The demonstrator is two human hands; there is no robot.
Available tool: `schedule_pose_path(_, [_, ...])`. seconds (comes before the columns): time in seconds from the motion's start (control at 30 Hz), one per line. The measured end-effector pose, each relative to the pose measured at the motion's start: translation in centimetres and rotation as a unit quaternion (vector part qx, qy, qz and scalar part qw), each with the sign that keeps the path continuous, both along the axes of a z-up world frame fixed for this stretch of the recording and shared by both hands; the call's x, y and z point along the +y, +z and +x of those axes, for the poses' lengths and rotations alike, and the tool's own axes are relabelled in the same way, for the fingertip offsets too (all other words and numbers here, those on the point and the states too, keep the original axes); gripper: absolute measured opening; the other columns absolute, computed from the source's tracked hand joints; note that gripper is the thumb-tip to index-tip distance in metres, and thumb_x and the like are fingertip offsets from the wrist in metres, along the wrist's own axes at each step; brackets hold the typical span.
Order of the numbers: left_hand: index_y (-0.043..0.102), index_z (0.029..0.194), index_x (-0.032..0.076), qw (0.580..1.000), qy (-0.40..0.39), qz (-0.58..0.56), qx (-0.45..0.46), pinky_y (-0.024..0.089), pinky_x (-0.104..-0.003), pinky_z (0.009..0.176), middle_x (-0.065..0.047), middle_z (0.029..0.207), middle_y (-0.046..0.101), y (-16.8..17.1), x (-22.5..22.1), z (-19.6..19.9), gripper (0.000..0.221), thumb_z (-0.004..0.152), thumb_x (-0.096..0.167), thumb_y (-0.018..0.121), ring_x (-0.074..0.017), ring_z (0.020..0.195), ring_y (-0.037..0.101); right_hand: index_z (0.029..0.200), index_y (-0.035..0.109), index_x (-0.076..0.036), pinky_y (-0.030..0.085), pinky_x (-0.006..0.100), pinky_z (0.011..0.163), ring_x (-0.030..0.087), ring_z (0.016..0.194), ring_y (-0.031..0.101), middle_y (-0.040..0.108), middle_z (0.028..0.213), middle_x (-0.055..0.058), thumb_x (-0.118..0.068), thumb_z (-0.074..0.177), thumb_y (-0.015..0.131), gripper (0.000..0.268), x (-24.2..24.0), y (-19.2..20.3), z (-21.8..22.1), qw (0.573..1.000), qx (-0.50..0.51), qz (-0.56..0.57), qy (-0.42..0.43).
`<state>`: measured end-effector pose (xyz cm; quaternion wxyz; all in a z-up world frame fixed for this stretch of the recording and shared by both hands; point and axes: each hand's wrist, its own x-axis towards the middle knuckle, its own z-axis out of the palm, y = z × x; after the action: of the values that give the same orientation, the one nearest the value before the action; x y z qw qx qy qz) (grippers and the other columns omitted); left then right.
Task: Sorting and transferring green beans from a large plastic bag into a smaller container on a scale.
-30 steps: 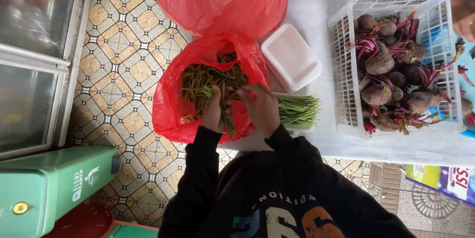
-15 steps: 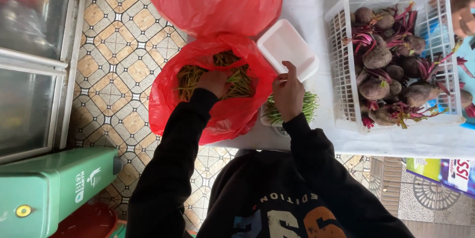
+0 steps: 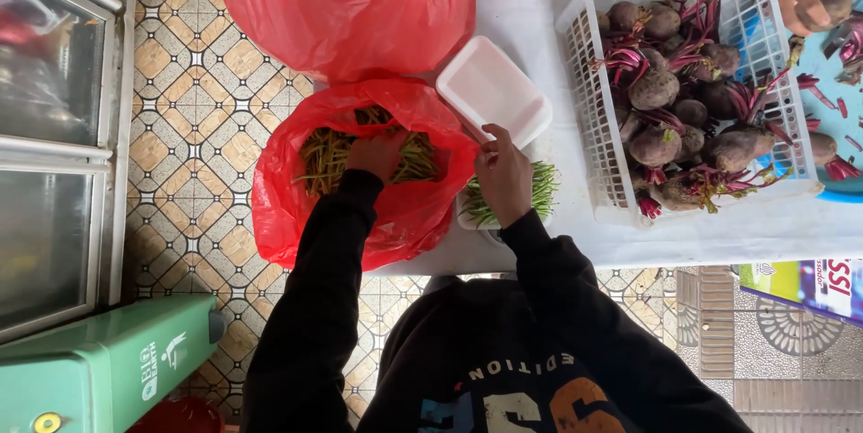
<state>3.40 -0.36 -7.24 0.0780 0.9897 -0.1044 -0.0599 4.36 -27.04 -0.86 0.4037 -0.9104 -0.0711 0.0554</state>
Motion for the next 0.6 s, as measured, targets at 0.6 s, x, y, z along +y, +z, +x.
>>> schedule_pose_path(0.6, [0.065, 0.131, 0.022, 0.993, 0.027, 0.008, -0.112, 0.060, -0.038, 0.064, 0.000, 0.104, 0.072, -1.9, -0.9, -1.4, 0.042, 0.091, 0.020, 0.076, -0.0234, 0.085, 0.071, 0.146, 0.055, -0.006, 0.059, 0.053, 0.083, 0.044, 0.109, 0.068, 0.069, 0.120, 0.020, -0.014, 0.102, 0.063, 0.046, -0.1, 0.8, -1.4, 0.993, -0.047, 0.082, 0.066])
